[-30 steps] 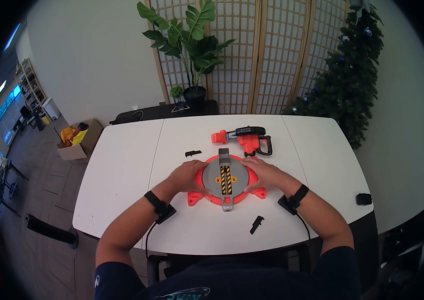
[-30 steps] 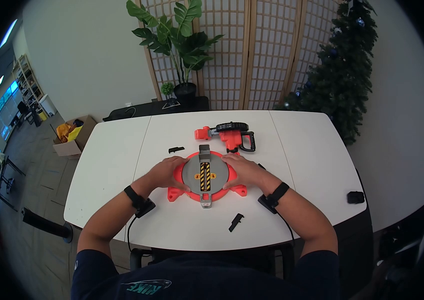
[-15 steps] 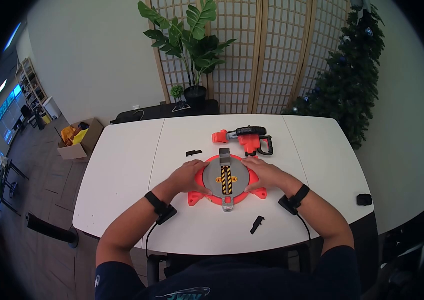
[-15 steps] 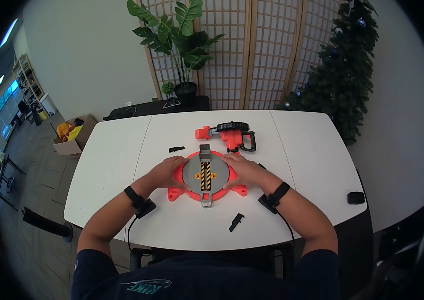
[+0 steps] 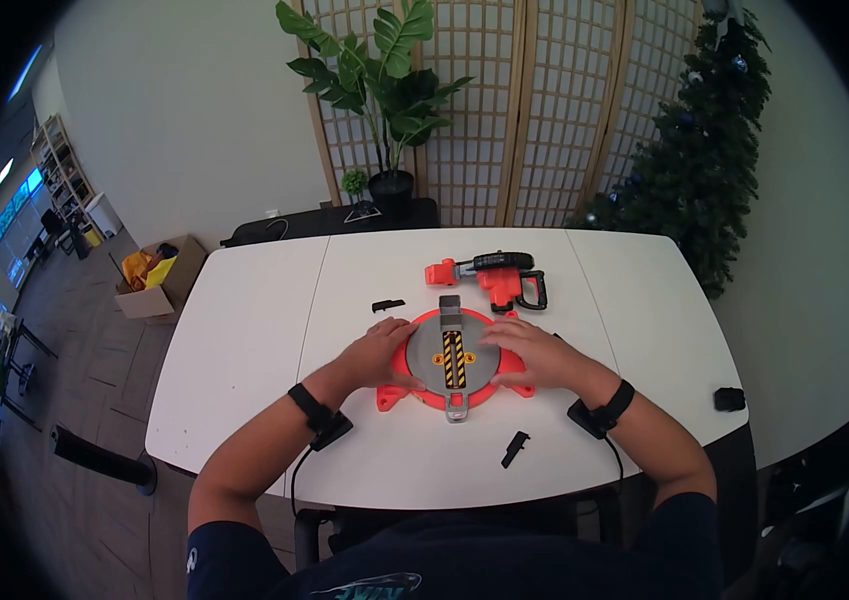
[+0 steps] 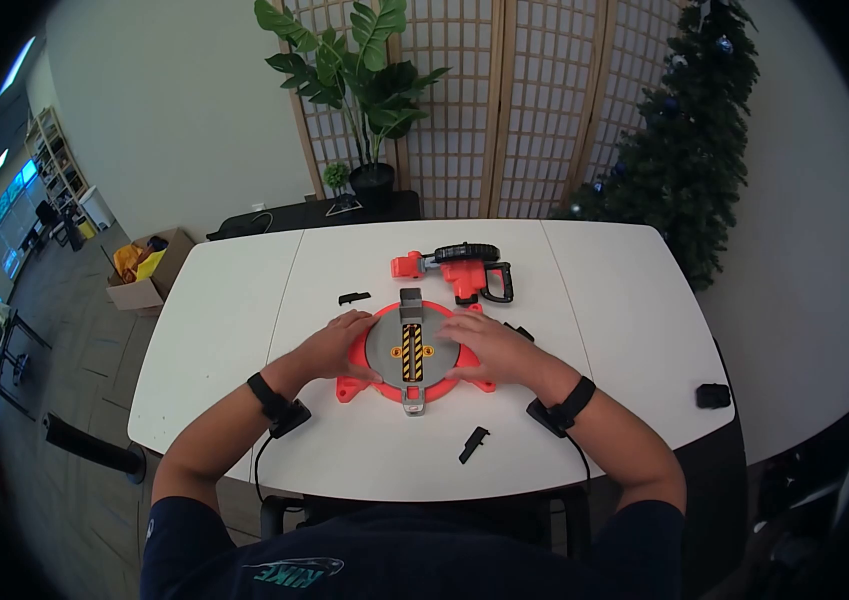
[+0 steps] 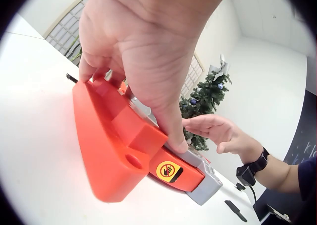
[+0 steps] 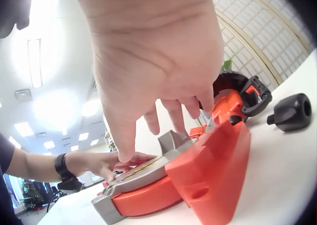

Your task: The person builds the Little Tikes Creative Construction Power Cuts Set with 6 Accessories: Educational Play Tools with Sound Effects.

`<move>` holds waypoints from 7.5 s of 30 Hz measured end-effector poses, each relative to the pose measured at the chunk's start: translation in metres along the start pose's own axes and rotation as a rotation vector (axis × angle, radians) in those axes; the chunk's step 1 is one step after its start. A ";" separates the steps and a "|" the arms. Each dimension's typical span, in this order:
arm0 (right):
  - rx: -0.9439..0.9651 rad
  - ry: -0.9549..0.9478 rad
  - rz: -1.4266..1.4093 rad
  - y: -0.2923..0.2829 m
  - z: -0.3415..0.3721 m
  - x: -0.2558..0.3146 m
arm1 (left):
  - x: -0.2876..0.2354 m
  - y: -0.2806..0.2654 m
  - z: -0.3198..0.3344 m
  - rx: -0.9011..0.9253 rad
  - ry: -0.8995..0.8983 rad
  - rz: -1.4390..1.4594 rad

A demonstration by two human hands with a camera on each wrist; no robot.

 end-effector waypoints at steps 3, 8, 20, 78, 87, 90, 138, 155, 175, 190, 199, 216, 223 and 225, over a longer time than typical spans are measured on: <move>0.039 -0.140 0.034 -0.007 0.007 0.027 | -0.002 -0.002 0.001 0.000 -0.007 -0.018; 0.413 -0.107 -0.028 0.018 0.022 0.043 | 0.001 0.001 0.000 -0.001 -0.015 -0.034; 0.593 -0.150 0.302 0.064 0.046 0.042 | -0.011 -0.013 0.006 0.023 -0.044 -0.068; -0.289 0.483 -0.478 -0.025 -0.012 -0.059 | -0.014 -0.018 0.011 0.187 -0.129 -0.154; -0.160 0.477 -0.481 -0.024 -0.012 -0.061 | -0.001 -0.009 0.002 0.169 -0.094 -0.192; -0.182 0.488 -0.459 -0.024 -0.012 -0.058 | 0.001 -0.009 0.002 0.153 -0.087 -0.195; -0.215 0.274 0.445 0.001 -0.024 -0.024 | 0.006 -0.025 0.009 0.260 -0.063 0.034; -0.194 0.241 0.438 0.002 -0.022 -0.022 | 0.066 -0.052 -0.027 -0.076 -0.087 0.200; -0.197 0.252 0.421 0.000 -0.021 -0.021 | 0.107 -0.023 -0.073 -0.114 -0.133 -0.066; -0.221 0.247 0.349 0.000 -0.018 -0.022 | 0.097 -0.050 -0.053 -0.113 -0.357 0.218; -0.214 0.271 0.353 -0.001 -0.017 -0.019 | 0.048 -0.050 -0.030 -0.002 -0.199 0.361; -0.222 0.287 0.320 -0.001 -0.017 -0.021 | 0.028 -0.037 -0.027 0.033 -0.149 0.201; -0.220 0.298 0.313 -0.001 -0.017 -0.020 | 0.021 -0.040 -0.024 0.025 -0.154 0.225; -0.226 0.296 0.312 -0.001 -0.018 -0.022 | 0.019 -0.040 -0.023 0.012 -0.139 0.224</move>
Point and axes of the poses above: each hand's wrist, its own z-axis away from the middle knuckle, its own y-axis out of the palm, x = y × z, the point moved 5 cm from there along -z, towards the middle knuckle, and after that the axes turned 3 degrees about -z, right-handed, at the moved point
